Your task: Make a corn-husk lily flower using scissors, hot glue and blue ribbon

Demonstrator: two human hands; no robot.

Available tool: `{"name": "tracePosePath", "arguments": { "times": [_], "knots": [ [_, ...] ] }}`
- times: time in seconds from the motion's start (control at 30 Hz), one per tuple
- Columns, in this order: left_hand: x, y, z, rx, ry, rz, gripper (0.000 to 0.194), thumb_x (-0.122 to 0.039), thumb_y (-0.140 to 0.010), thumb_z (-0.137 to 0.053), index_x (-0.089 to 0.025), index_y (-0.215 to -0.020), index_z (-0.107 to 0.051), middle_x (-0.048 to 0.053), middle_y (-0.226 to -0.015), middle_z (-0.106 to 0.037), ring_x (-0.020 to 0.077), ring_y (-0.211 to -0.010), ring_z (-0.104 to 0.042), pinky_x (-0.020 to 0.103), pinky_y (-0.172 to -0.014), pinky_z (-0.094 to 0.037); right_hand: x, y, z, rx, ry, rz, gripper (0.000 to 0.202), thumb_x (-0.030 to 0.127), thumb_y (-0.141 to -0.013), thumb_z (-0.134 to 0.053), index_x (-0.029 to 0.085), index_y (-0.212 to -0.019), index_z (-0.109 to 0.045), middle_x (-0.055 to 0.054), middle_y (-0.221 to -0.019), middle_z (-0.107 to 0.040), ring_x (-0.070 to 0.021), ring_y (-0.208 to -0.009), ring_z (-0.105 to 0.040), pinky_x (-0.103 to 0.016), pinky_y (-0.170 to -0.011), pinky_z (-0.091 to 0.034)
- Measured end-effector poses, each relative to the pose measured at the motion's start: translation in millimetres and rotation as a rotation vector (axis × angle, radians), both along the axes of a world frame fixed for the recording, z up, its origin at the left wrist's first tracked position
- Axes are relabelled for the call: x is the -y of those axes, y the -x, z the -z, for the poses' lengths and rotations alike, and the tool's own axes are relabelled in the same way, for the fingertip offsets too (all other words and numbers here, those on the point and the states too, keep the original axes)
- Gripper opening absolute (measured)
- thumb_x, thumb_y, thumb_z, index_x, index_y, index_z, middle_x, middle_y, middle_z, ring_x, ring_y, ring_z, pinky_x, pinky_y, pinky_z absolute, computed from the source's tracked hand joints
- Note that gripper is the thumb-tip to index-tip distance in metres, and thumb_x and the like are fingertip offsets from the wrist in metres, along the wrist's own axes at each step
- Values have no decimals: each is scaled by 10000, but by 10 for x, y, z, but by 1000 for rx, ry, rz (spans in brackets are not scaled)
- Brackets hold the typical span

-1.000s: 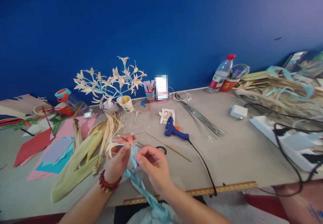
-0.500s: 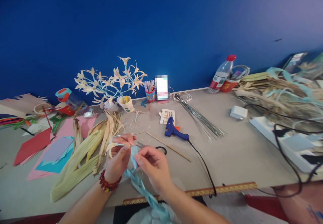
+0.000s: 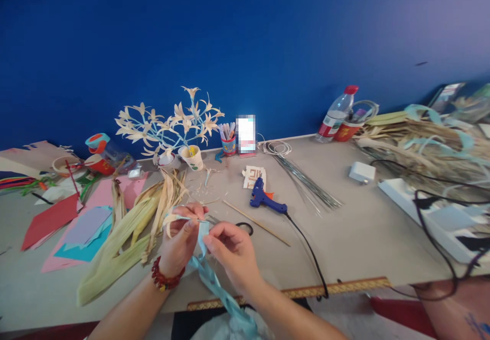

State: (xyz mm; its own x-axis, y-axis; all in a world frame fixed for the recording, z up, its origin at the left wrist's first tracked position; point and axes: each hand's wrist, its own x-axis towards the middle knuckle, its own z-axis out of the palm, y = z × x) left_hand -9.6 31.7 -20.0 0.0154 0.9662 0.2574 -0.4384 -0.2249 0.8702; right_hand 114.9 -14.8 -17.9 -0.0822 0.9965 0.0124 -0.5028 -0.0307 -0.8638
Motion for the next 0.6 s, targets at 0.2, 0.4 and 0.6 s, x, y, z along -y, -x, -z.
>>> {"name": "tracePosePath", "arguments": {
  "times": [0.2, 0.4, 0.6],
  "knots": [
    [-2, 1, -6, 14, 35, 10, 130, -273, -714, -755, -190, -678, -662, 14, -757, -612, 160, -824, -583, 397, -946, -457, 1, -2, -13, 25, 6, -7, 262, 365, -778, -726, 160, -672, -601, 19, -592, -538, -96, -558, -447, -215, -527, -358],
    [-1, -3, -16, 27, 40, 22, 124, -262, -720, -751, -188, -681, -660, 19, -762, -605, 163, -823, -579, 405, -950, -457, -4, 1, -19, 57, 20, -12, 278, 386, -768, -728, 168, -663, -591, 18, -589, -528, -105, -563, -449, -225, -540, -369],
    [-5, -1, -9, 40, 53, 34, 126, -257, -714, -752, -190, -682, -650, 13, -757, -607, 160, -816, -581, 403, -938, -458, -15, -25, 1, 102, 8, -8, 263, 367, -770, -728, 166, -663, -596, 19, -597, -530, -104, -567, -446, -224, -545, -362]
  ]
}}
